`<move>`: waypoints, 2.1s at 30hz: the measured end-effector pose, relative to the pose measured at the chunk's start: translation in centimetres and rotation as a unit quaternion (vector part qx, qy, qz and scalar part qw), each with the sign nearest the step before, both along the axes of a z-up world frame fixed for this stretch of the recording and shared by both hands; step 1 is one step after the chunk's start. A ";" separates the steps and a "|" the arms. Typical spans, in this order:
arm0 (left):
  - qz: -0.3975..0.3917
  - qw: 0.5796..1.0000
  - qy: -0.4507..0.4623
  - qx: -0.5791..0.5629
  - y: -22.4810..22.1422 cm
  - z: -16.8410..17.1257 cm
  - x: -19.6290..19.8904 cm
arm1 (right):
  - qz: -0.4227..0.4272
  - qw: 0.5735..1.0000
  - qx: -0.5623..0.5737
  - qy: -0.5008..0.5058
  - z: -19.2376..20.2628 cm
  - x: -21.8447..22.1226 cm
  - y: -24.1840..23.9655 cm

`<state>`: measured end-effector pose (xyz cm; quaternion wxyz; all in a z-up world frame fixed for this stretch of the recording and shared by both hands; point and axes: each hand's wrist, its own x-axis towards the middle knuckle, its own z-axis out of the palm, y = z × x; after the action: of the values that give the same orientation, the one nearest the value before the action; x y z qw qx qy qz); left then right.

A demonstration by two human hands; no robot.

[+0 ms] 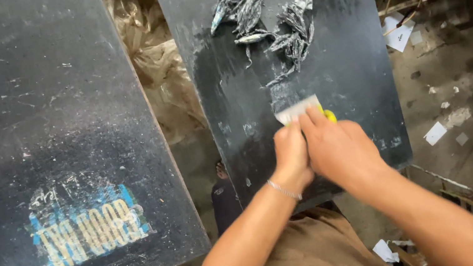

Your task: Scraping residue and cleaning boards on a production line using a hand scraper.

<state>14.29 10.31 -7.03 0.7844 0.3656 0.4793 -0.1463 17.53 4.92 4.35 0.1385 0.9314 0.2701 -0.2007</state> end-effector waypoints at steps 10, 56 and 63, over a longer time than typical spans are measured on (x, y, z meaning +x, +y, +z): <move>0.047 0.993 -0.107 0.013 1.7 4.3 4.4 | -0.048 0.997 0.060 -0.016 1.5 3.0 0.2; 0.069 0.997 -0.011 -0.013 9.0 2.3 -0.1 | 0.115 0.975 0.088 -0.169 -0.9 -1.6 6.9; 0.098 0.992 -0.057 -0.051 8.2 2.9 -2.9 | -0.020 0.992 0.124 0.025 2.4 -3.7 6.4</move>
<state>11.39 18.49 -4.13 0.8387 0.2841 0.4590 -0.0716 13.79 11.30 6.74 0.0107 0.9414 0.2776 -0.1913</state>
